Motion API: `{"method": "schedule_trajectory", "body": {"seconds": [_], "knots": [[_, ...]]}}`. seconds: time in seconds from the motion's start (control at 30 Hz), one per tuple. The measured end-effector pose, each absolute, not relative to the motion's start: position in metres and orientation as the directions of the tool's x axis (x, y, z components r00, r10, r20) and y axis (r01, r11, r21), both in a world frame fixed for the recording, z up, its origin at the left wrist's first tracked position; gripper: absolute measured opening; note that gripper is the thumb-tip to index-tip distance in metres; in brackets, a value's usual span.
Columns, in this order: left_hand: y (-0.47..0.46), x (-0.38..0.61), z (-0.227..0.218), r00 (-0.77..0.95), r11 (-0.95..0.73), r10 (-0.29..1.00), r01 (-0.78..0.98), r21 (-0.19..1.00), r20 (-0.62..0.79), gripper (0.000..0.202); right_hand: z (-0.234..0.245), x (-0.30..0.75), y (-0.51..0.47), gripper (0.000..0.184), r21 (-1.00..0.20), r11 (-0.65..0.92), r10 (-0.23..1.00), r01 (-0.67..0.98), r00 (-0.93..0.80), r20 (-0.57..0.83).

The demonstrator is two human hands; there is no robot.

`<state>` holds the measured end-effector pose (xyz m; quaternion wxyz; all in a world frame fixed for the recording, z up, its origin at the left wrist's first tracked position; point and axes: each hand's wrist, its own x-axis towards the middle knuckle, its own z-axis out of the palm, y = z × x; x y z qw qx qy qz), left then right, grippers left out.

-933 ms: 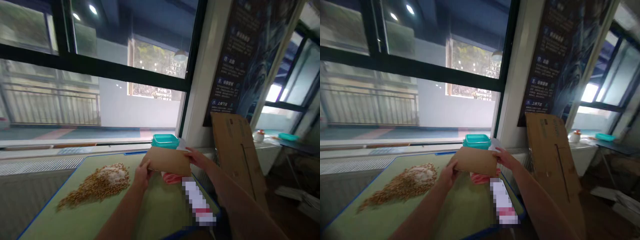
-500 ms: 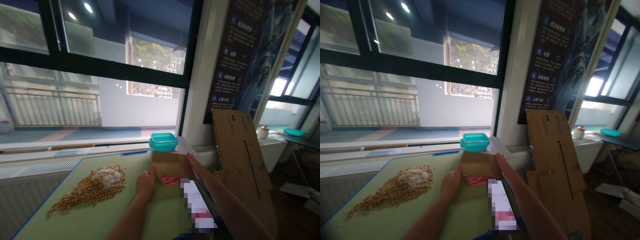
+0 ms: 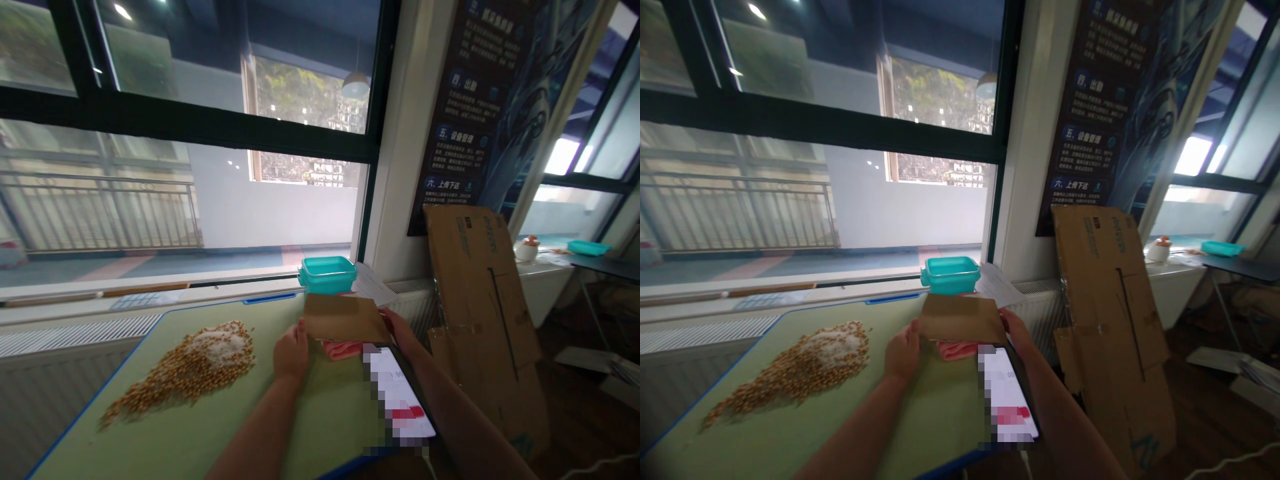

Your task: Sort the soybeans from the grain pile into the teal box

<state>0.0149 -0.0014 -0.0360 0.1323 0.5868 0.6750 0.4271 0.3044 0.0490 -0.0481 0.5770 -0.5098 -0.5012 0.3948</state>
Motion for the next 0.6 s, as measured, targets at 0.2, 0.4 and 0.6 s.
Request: {"method": "schedule_trajectory", "body": {"seconds": [0.2, 0.4, 0.6], "knots": [[-0.0075, 0.0221, -0.0327, -0.231, -0.061, 0.907, 0.756, 0.652, 0.353, 0.06, -0.0493, 0.2914, 0.0474, 0.036, -0.968, 0.177, 0.946, 0.178, 0.241, 0.217], [-0.0054, 0.0214, -0.0329, -0.222, -0.047, 0.912, 0.781, 0.623, 0.346, 0.061, -0.052, 0.292, 0.0406, 0.061, -0.937, 0.272, 0.933, 0.219, 0.178, 0.313], [-0.0007, 0.0222, -0.0363, -0.21, -0.025, 0.929, 0.787, 0.617, 0.305, 0.056, -0.0505, 0.294, 0.0418, 0.062, -0.918, 0.211, 0.935, 0.335, 0.204, 0.289]]}}
